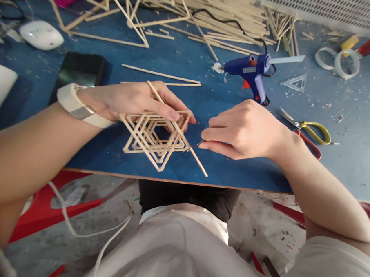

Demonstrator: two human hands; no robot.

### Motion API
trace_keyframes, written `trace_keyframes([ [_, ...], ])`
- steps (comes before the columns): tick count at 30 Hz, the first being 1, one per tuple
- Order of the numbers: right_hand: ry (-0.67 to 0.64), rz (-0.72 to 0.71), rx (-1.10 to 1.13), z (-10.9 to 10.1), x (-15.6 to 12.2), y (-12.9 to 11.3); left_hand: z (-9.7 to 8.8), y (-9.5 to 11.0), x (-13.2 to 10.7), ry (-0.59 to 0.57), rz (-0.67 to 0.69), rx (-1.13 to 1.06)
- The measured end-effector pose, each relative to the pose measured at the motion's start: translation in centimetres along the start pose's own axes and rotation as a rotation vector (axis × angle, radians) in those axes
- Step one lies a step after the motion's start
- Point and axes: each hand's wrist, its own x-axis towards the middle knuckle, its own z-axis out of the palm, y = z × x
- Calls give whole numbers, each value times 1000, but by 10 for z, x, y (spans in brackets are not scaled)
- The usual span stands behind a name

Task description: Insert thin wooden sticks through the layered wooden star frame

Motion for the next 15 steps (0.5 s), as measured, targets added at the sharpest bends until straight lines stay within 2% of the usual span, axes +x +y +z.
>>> trace_keyframes([
  [4,1,-33,-35,-4,-1,-1,-3,-1,2,-2,-23,59],
  [8,-16,-63,-66,-8,-1,-4,-7,-4,4,-56,-12,84],
  [15,-115,-56,-122,-11,0,-6,-7,-1,5,-81,-48,33],
])
